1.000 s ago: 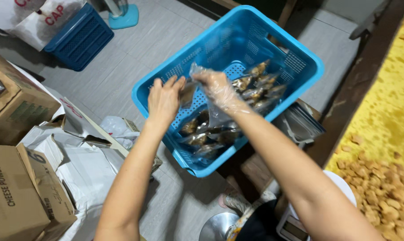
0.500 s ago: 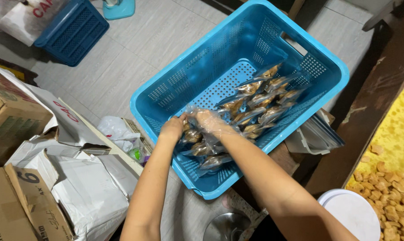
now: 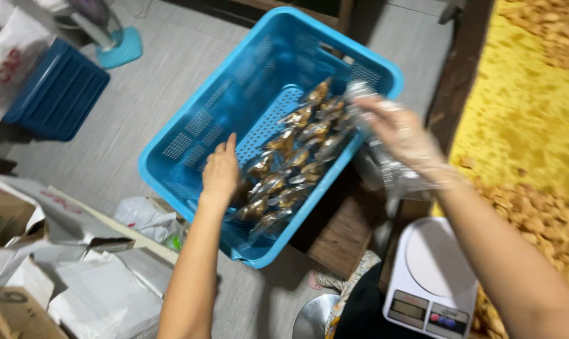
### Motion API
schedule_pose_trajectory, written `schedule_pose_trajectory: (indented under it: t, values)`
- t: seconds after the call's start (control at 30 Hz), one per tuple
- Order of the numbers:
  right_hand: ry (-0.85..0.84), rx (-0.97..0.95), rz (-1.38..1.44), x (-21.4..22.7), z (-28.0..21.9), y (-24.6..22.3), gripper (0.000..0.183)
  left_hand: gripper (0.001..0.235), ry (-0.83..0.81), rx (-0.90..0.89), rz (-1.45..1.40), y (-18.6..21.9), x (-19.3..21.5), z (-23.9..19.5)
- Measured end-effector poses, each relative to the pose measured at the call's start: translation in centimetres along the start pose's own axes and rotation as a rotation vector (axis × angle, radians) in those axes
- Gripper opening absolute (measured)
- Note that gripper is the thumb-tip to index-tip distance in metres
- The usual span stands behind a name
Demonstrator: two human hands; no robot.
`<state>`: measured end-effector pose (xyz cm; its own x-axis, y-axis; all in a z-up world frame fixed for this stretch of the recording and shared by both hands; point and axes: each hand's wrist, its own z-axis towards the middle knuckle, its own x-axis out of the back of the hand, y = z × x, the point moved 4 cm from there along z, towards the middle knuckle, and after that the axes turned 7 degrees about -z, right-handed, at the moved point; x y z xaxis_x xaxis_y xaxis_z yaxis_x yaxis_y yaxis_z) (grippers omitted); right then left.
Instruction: The person scoops fried snacks into plastic pouches using a small metal scoop, weighs each pouch on a digital scale, and places the filled pouches into a blue plastic crate.
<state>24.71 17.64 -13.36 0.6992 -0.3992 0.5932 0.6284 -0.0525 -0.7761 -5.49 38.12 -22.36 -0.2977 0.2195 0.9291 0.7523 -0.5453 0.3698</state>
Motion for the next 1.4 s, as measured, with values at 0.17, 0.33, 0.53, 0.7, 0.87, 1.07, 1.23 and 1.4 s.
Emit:
schedule_pose_trajectory:
  t: [0.17,0.33,0.53,0.7,0.87,1.07,1.23,1.4]
  values:
    - [0.318,-0.465,-0.035,12.1,-12.5,8.8,0.029,0.04,-0.276,0.048,-0.954,17.3,-8.0,-2.0]
    - [0.269,-0.759,-0.166,14.6,-27.2,13.8,0.035,0.047,-0.472,0.325,-1.366,23.9,-25.3,-0.6]
    - [0.402,-1.016,-0.002,15.2,-40.7,16.2,0.035,0.046,-0.381,0.553,-1.317,21.8,-33.2,3.6]
    - [0.194,-1.11,-0.213,14.5,-42.0,14.9,0.037,0.048,-0.374,0.57,-1.323,21.7,-33.0,4.7]
    - [0.063,-1.009,-0.285,12.3,-42.9,16.2,0.038,0.026,-0.24,0.608,-1.336,20.5,-33.9,6.3]
    - [0.201,-0.862,-0.144,12.3,-43.7,16.6,0.037,0.013,-0.109,0.588,-1.307,19.7,-31.7,5.5]
    - [0.079,-0.843,-0.281,14.5,-36.7,17.3,0.04,0.024,-0.139,0.375,-1.372,22.0,-23.8,1.8]
    - [-0.006,-0.681,-0.335,14.6,-23.9,24.9,0.057,0.022,-0.143,0.184,-1.196,26.1,-12.1,-5.7]
